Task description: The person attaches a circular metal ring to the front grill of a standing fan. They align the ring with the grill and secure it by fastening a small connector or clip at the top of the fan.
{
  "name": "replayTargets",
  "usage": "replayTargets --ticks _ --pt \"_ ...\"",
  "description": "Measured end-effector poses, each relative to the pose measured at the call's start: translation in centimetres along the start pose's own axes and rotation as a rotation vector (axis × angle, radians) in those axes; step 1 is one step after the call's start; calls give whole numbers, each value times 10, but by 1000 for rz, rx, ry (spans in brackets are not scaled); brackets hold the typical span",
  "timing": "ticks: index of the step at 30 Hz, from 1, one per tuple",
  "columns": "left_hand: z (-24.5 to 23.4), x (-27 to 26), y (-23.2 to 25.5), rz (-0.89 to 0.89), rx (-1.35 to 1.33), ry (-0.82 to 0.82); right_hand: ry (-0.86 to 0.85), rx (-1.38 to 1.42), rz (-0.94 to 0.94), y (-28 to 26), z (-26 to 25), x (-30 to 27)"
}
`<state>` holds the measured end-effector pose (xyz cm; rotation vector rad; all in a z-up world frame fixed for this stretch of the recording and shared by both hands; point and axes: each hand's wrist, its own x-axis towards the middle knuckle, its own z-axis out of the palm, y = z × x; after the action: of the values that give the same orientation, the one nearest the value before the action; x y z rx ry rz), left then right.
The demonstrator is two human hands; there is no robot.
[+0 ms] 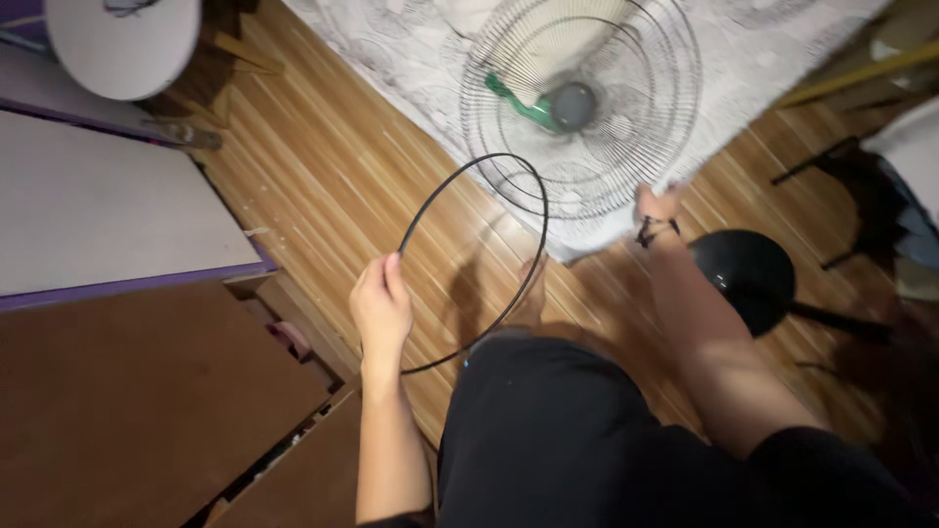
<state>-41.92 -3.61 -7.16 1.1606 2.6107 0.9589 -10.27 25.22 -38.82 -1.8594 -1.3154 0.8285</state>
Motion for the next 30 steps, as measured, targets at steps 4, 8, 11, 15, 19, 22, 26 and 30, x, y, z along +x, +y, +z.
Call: replayTargets --ticks 4,8,11,15,19,22,26,30 --pt "-20 15 -27 -57 -4 50 -537 99 396 12 19 -24" --pt "-30 30 -43 -251 -16 -14 -585 393 839 15 32 -30" --pt "-31 39 -51 -210 9 -14 -335 642 902 19 43 -32" --pt "-27 44 -62 -174 -106 83 -175 945 984 24 45 -35" --pt "-43 51 -85 -239 -139 77 -279 1119 933 18 44 -27" --pt "-66 58 -94 -390 -397 39 -420 990 736 16 31 -19" --pt "-82 64 -75 -592 -601 -207 -375 1248 737 -2 14 1" --pt "-64 55 -45 -574 -646 -484 -320 1169 344 -25 -34 -14"
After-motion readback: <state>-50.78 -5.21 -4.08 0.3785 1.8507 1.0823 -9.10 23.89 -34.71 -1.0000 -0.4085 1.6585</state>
